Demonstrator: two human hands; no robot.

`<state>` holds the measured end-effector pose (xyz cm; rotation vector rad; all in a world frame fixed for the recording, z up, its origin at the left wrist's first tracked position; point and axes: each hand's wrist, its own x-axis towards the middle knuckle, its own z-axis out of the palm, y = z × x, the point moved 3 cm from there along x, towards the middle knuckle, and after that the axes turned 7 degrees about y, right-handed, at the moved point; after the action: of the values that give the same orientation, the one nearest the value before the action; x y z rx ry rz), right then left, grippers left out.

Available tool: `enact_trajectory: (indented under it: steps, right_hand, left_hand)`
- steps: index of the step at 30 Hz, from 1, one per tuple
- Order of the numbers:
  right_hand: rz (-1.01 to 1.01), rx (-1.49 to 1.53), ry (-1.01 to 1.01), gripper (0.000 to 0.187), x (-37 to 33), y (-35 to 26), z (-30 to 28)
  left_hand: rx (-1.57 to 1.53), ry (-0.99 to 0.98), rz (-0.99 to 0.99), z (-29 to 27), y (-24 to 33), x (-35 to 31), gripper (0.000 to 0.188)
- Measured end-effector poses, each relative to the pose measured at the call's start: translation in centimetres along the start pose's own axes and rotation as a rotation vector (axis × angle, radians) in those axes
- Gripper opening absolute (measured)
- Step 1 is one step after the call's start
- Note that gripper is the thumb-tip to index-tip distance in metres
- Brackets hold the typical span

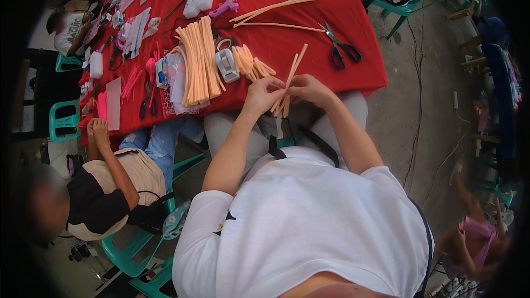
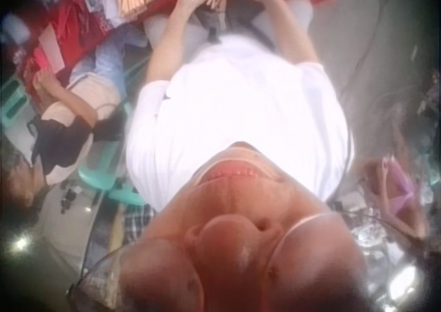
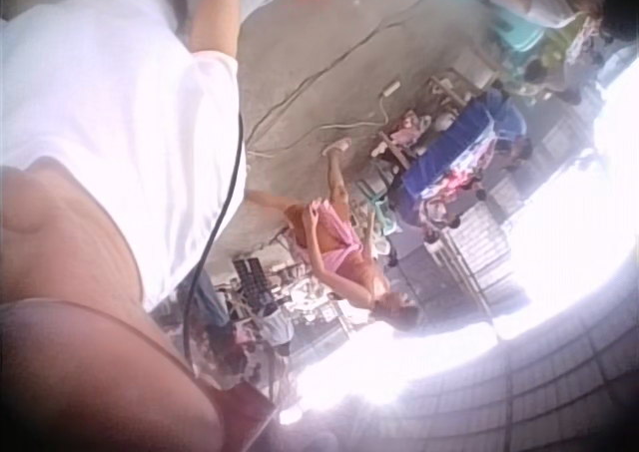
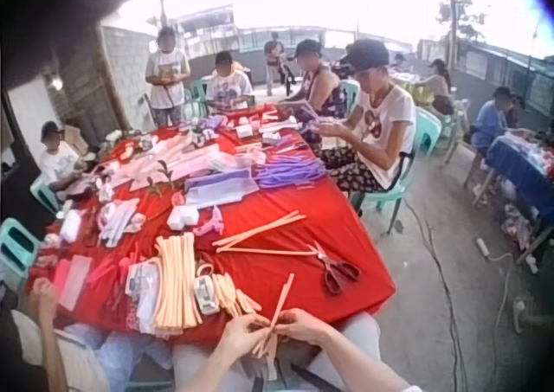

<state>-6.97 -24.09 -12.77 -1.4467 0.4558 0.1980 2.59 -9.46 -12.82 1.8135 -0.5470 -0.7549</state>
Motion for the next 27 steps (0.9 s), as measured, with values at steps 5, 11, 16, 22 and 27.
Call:
enact_trajectory:
  steps: [5,11,16,22,27]
  right_hand:
    - [-0.030,-0.030,0.040,0.019,0.1,-0.1,-0.2]
    - [-0.106,-0.274,0.145,0.023,-0.8,-2.4,0.1]
    - [-0.326,-0.149,0.321,0.021,-1.1,-2.2,1.1]
    - [-0.405,-0.128,0.470,0.019,-2.4,-3.7,2.8]
    - [-0.501,-0.252,0.552,0.019,-3.0,-4.7,3.2]
  left_hand:
    - [-0.215,0.054,0.043,0.4,-0.4,-0.4,0.017]
    - [-0.145,0.181,0.087,0.4,0.2,-1.2,0.017]
    - [-0.351,0.298,0.096,0.3,1.3,-1.3,0.016]
    - [-0.483,0.372,0.117,0.3,2.4,-1.7,0.016]
    - [-0.517,0.392,0.127,0.2,2.7,-1.9,0.016]
